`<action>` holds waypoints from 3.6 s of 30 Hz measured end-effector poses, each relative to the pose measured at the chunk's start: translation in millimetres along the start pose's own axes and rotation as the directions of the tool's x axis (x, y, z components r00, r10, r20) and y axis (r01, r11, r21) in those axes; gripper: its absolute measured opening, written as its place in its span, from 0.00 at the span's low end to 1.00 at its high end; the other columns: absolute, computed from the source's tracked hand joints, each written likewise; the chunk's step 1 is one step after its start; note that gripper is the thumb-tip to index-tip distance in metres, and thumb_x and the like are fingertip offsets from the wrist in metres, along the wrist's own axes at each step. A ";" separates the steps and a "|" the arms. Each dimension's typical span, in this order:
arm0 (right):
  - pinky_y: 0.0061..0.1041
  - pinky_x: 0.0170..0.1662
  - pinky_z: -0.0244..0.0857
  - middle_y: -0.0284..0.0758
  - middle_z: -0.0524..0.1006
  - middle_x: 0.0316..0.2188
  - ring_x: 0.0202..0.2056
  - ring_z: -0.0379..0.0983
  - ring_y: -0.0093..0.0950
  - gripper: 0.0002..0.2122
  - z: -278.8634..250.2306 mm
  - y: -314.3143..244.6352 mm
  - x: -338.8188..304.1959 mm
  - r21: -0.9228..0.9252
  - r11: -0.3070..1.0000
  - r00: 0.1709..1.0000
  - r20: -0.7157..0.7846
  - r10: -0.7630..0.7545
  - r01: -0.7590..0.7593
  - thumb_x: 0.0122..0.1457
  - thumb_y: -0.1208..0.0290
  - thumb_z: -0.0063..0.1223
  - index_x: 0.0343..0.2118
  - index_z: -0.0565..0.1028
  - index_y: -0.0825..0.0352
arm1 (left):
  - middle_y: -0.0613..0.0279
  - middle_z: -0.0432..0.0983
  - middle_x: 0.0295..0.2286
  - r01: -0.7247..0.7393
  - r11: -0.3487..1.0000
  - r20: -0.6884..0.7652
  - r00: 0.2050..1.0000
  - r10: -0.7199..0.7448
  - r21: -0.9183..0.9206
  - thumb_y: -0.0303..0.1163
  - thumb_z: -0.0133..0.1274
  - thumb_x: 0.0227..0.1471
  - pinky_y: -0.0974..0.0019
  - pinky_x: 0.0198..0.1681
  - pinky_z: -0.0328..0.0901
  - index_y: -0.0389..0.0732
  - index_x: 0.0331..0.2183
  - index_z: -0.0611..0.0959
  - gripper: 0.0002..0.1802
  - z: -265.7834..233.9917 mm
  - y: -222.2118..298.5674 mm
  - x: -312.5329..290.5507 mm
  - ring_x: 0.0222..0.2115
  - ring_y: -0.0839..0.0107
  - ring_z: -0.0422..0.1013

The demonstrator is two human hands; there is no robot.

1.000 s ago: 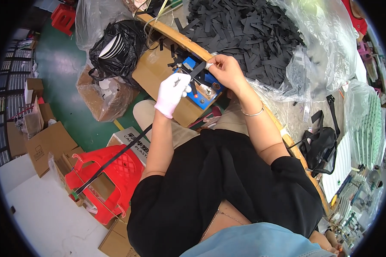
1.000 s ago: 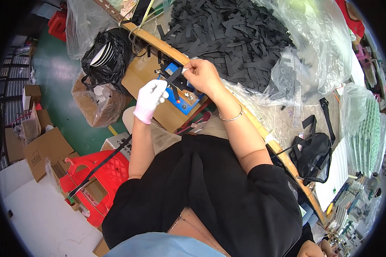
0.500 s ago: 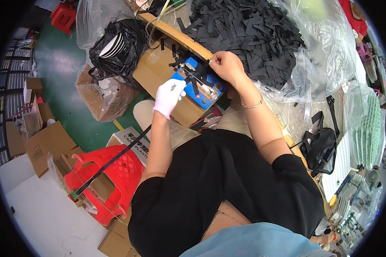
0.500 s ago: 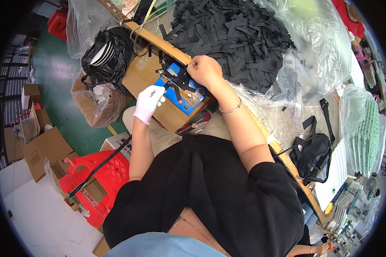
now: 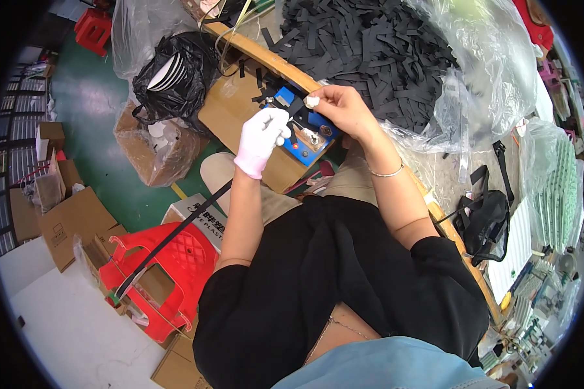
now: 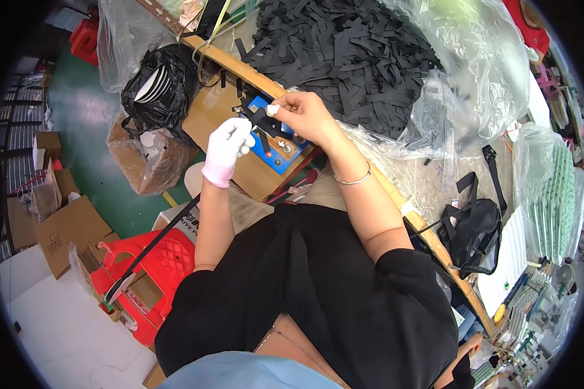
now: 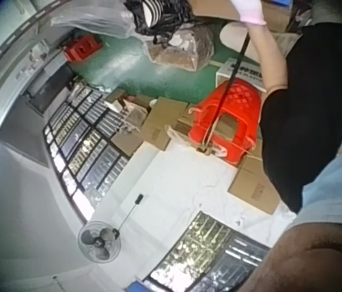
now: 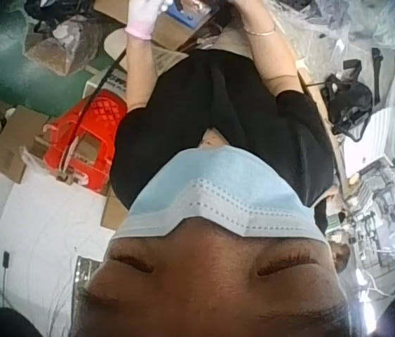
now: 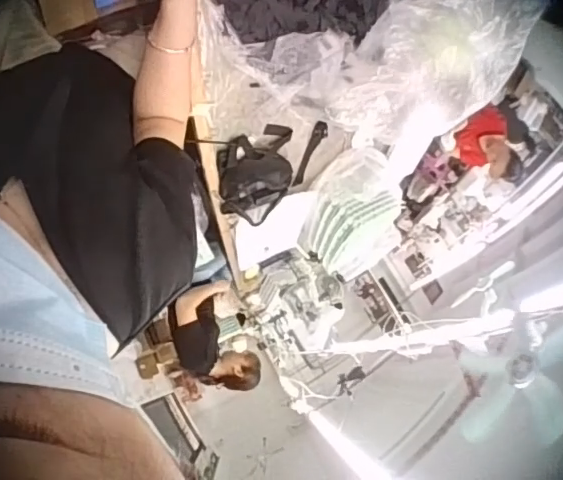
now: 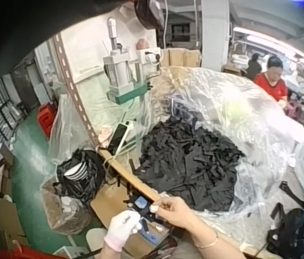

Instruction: The person attaches small white pads to a black strap one at a time using a tabletop fixture.

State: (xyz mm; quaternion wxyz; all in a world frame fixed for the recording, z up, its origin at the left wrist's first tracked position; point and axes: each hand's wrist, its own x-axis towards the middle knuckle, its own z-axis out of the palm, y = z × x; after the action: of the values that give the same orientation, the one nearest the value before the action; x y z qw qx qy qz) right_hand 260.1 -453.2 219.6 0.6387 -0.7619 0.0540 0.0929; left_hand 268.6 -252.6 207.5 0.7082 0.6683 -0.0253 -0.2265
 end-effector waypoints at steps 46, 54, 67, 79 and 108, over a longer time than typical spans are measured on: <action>0.21 0.30 0.71 0.41 0.74 0.32 0.33 0.74 0.28 0.09 -49.1 18.1 19.7 0.523 0.736 0.791 -0.611 -0.029 0.431 0.54 0.84 0.39 0.35 0.72 0.78 | 0.69 0.71 0.18 0.047 0.997 -0.064 0.997 -0.044 0.052 0.33 0.49 0.52 0.82 0.19 0.54 0.39 0.30 0.77 0.08 -7.6 7.7 -16.7 0.17 0.86 0.62; 0.22 0.42 0.64 0.46 0.68 0.44 0.44 0.67 0.30 0.23 -73.2 24.4 22.9 0.264 0.853 0.727 -0.663 -0.178 0.450 0.47 0.73 0.58 0.47 0.67 0.75 | 0.72 0.70 0.18 0.018 0.998 -0.069 0.998 -0.015 0.052 0.38 0.49 0.52 0.83 0.18 0.52 0.40 0.31 0.77 0.11 -14.1 0.3 -25.9 0.16 0.88 0.60; 0.12 0.29 0.61 0.27 0.74 0.24 0.25 0.66 0.12 0.08 -3.5 7.1 -12.9 0.071 0.997 0.999 -0.027 -0.040 0.042 0.52 0.71 0.54 0.31 0.75 0.72 | 0.67 0.71 0.19 0.009 0.998 -0.032 0.999 -0.007 0.060 0.31 0.49 0.52 0.80 0.21 0.58 0.36 0.31 0.77 0.08 3.4 9.6 -18.2 0.18 0.84 0.64; 0.16 0.20 0.58 0.30 0.73 0.15 0.17 0.67 0.17 0.08 2.2 14.6 5.0 -0.121 0.988 0.978 -0.174 -0.115 0.094 0.46 0.71 0.54 0.27 0.77 0.69 | 0.66 0.72 0.19 -0.001 0.997 0.002 1.000 0.001 0.076 0.31 0.50 0.51 0.79 0.21 0.58 0.36 0.31 0.78 0.08 -3.3 -5.8 -6.8 0.19 0.82 0.64; 0.21 0.27 0.62 0.28 0.71 0.17 0.20 0.66 0.19 0.07 4.6 22.5 20.9 -0.432 0.882 0.895 -0.294 -0.336 0.189 0.46 0.72 0.56 0.28 0.75 0.67 | 0.68 0.71 0.18 0.028 0.998 -0.094 0.995 -0.023 0.051 0.31 0.49 0.51 0.80 0.21 0.57 0.37 0.29 0.78 0.08 -16.6 -2.0 -19.6 0.17 0.84 0.63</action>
State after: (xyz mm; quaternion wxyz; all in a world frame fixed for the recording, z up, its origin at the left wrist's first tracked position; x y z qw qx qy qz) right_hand 275.7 -451.9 192.8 0.4587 -0.8781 0.0451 -0.1283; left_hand 256.1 -230.2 209.0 0.6879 0.6967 0.0104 -0.2035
